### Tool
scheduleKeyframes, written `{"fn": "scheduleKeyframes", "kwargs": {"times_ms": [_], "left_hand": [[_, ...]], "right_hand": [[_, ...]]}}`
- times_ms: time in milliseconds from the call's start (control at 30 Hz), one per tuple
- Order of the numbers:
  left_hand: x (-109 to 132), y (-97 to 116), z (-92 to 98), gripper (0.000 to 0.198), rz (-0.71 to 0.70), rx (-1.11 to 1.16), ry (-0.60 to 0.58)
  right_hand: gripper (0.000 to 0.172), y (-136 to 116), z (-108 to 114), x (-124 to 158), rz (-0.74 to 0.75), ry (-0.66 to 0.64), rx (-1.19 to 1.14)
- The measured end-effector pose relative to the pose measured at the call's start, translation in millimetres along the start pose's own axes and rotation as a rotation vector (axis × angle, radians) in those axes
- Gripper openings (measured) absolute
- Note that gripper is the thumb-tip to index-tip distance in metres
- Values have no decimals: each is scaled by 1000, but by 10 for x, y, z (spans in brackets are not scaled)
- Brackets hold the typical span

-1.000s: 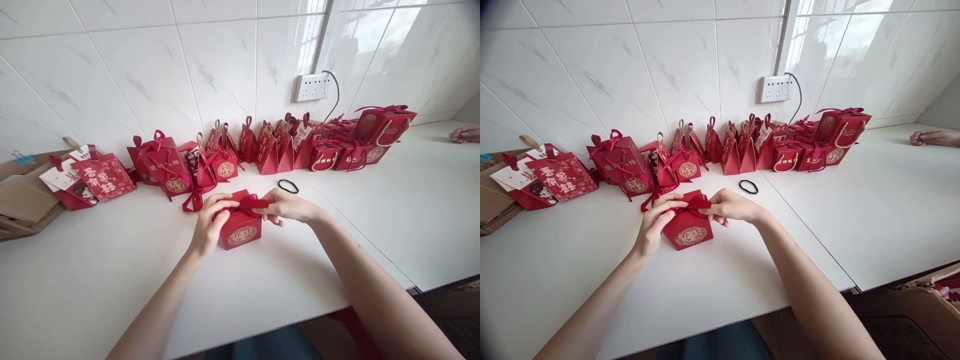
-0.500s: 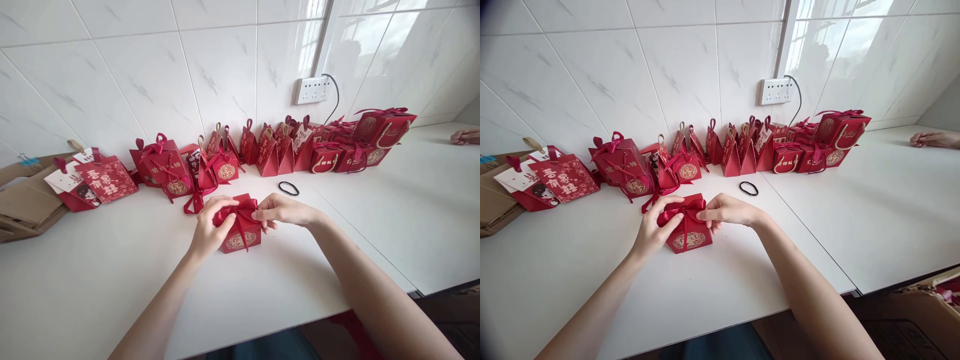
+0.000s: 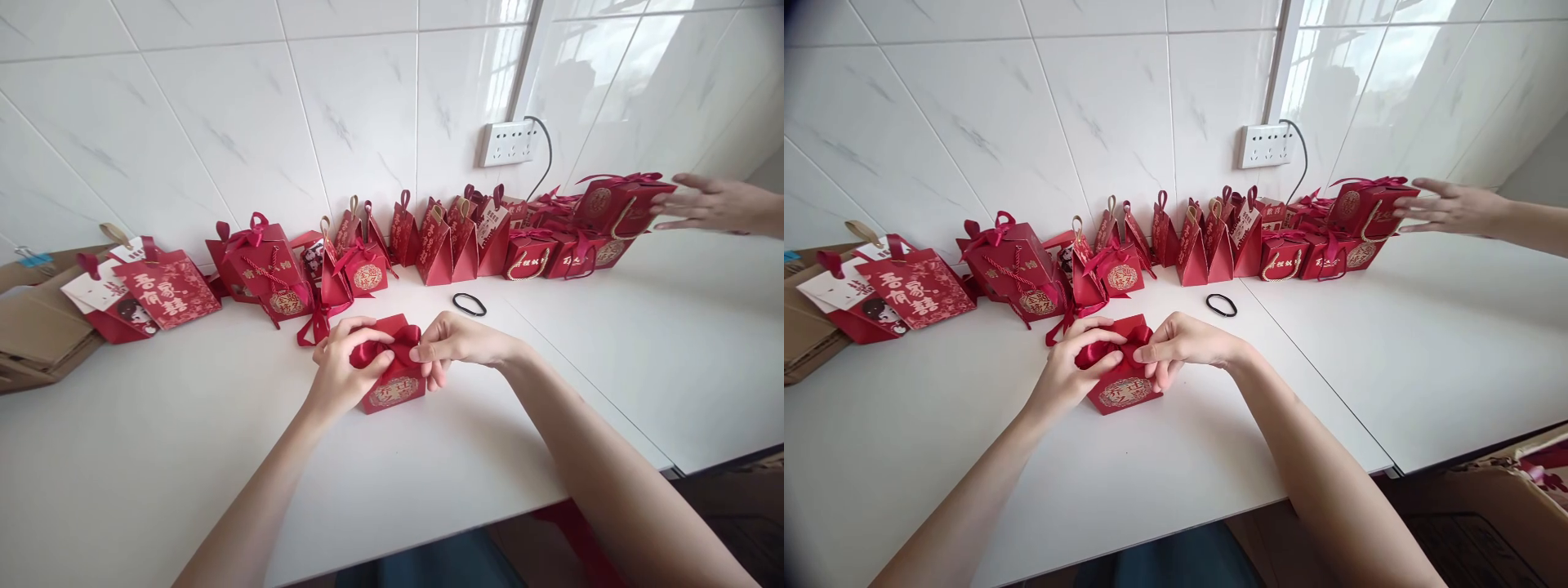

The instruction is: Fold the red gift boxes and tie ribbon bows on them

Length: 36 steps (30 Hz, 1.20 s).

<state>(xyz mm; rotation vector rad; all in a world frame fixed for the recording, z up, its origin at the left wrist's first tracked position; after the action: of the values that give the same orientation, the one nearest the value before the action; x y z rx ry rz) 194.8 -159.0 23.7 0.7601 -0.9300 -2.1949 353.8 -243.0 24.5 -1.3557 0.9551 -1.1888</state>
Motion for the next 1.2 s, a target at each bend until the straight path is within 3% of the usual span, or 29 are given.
{"fn": "scheduleKeyframes", "kwargs": {"times_ms": [567, 733, 867, 967, 1033, 1133, 1200], "left_hand": [[13, 14, -6, 16, -3, -18, 6], [11, 10, -4, 13, 3, -18, 9], [11, -2, -6, 12, -5, -18, 7], [18, -4, -3, 11, -12, -23, 23], [24, 2, -1, 10, -25, -28, 27], [31, 11, -2, 13, -35, -22, 22], [34, 11, -4, 16, -31, -19, 23]], "right_hand": [[25, 17, 40, 19, 109, -128, 114], [25, 34, -13, 52, 29, -275, 95], [40, 29, -38, 97, -43, -401, 87], [67, 46, -136, 126, -111, -635, 69], [84, 64, -222, 117, -140, -707, 55], [90, 84, -334, 69, -160, -627, 50], [81, 87, -380, 46, -157, -543, 54]]}}
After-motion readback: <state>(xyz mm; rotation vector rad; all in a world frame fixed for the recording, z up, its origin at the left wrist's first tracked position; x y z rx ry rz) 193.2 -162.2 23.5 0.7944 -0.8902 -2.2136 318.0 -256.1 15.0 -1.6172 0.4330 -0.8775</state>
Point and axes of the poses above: each hand's wrist, its own x-axis away from the middle knuckle, its own z-axis out of the back of the hand, y = z × x, the point moved 3 cm from there along -x, towards the middle knuckle, and after that the axes turned 3 degrees about z, right-handed, at the moved point
